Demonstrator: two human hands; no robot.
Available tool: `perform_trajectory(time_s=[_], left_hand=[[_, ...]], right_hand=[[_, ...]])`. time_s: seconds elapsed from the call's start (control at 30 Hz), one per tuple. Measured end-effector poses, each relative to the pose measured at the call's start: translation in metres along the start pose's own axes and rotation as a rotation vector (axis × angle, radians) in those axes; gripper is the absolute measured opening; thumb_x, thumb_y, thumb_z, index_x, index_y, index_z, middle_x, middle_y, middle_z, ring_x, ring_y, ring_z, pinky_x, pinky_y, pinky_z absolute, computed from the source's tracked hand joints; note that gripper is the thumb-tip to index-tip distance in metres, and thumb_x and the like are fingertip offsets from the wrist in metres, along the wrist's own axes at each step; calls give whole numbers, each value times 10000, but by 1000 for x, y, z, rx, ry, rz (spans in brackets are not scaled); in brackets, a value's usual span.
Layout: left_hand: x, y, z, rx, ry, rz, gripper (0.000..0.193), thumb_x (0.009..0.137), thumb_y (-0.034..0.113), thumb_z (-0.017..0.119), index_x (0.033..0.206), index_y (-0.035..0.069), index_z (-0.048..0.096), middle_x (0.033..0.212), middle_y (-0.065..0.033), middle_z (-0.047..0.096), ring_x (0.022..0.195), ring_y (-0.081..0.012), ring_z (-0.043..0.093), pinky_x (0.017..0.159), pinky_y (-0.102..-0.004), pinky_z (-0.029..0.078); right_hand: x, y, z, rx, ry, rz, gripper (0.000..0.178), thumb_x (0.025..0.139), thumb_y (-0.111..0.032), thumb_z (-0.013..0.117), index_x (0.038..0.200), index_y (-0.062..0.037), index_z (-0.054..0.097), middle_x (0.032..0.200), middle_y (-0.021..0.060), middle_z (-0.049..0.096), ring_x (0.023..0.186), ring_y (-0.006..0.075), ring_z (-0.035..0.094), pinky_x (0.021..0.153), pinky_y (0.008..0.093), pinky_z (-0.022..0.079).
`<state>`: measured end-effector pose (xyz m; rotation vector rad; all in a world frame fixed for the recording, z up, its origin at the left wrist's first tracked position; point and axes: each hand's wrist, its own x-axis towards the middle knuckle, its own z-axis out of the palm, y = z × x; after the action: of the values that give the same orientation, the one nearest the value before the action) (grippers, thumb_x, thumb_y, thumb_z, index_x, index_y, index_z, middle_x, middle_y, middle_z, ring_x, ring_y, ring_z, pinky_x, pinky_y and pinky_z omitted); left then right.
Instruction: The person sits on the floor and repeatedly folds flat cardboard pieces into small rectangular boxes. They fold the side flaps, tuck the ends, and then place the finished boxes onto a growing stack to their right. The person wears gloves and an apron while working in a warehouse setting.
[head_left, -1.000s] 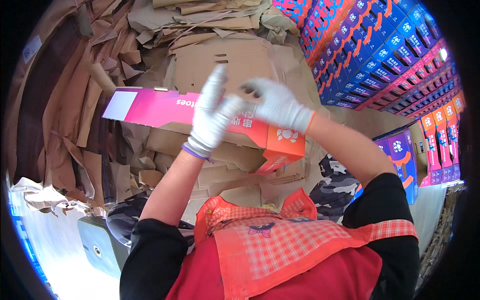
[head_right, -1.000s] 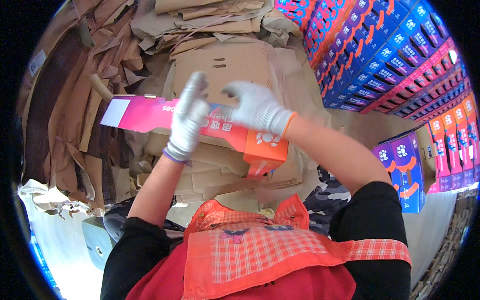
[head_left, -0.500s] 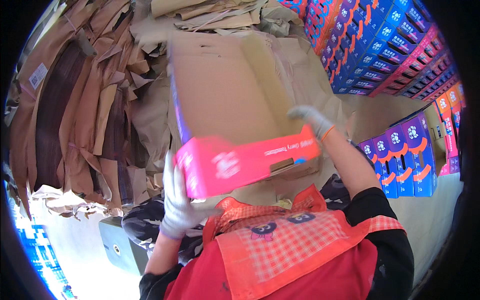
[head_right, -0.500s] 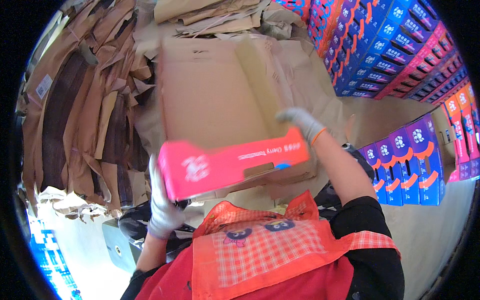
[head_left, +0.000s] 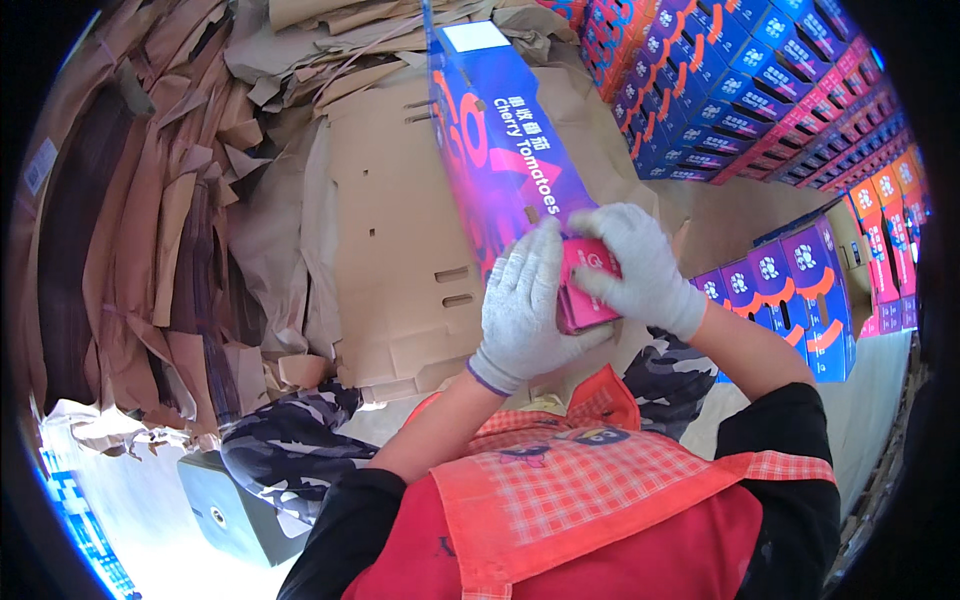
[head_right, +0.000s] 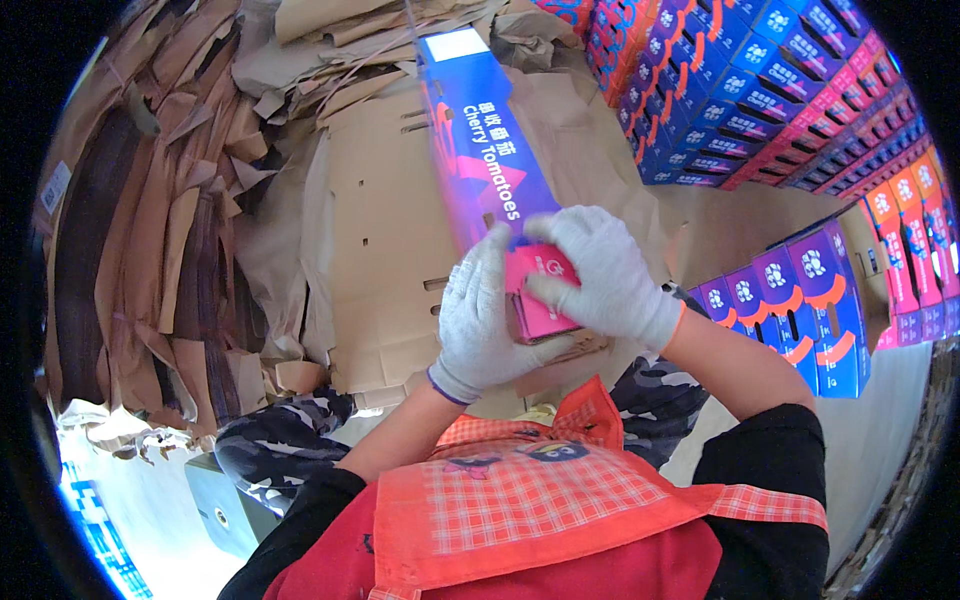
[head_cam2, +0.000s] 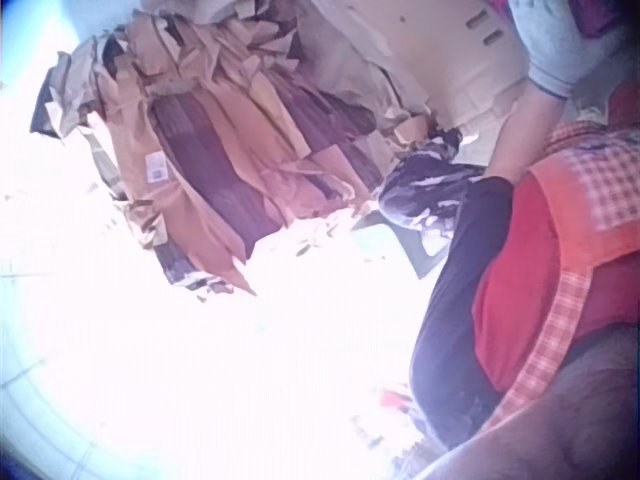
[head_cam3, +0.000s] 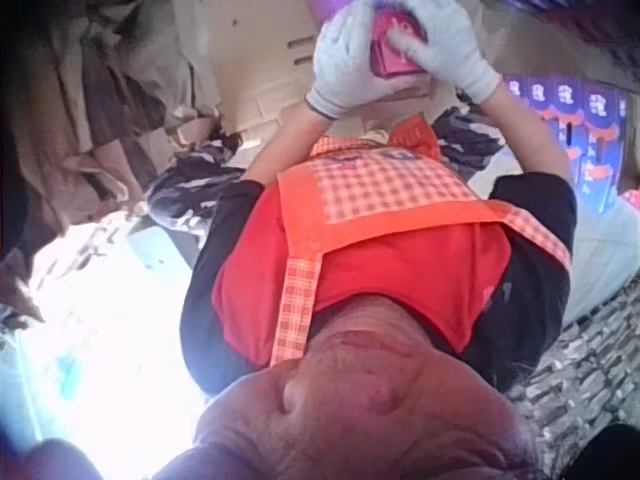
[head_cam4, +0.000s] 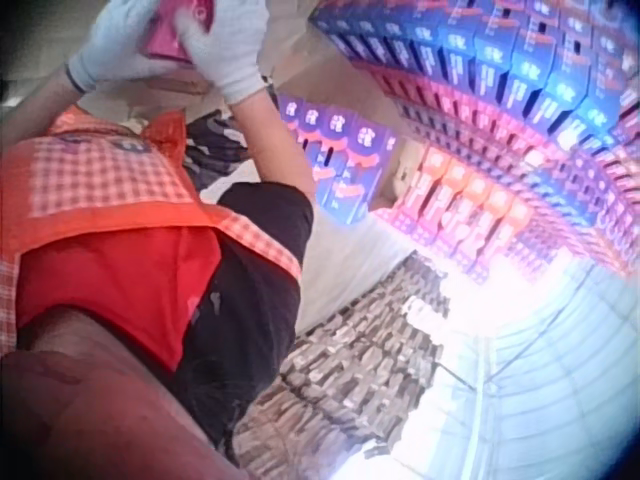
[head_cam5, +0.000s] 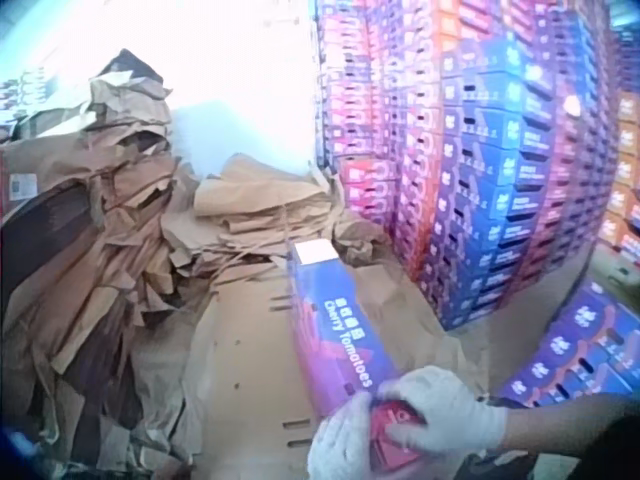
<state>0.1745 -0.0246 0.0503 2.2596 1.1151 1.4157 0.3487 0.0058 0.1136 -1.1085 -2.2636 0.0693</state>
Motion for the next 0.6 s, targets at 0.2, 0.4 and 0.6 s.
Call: perform_trajectory(time_s=[0.2, 0.4, 0.6], left_hand=[[-17, -1, 13, -21, 14, -256, 1247, 583, 561, 827, 1440, -102, 211, 1482, -387, 214, 1371, -500, 306, 1088, -557, 282], [-23, -3, 16, -294, -126, -412, 1132, 605, 499, 842, 1443, -18, 282, 1464, -282, 313, 1378, -449, 295, 1088, -527, 292], [-35, -18, -25, -251, -257, -402, 1098, 618, 359, 897, 1451, 3, 276, 1386, -187, 465, 1250, -300, 508, 1019, -392, 430]], right_hand=[[28, -13, 0, 343, -395, 425, 266, 700, -197, 709, 748, -41, 499, 689, 137, 505, 667, 333, 547, 588, 417, 420], [58, -17, 41, 71, -281, -47, 124, 686, -139, 624, 734, -75, 529, 656, 119, 550, 652, 346, 573, 579, 467, 421], [96, -63, 79, 352, -205, -329, 203, 737, -118, 652, 929, -78, 601, 854, 126, 641, 792, 328, 632, 717, 433, 489]])
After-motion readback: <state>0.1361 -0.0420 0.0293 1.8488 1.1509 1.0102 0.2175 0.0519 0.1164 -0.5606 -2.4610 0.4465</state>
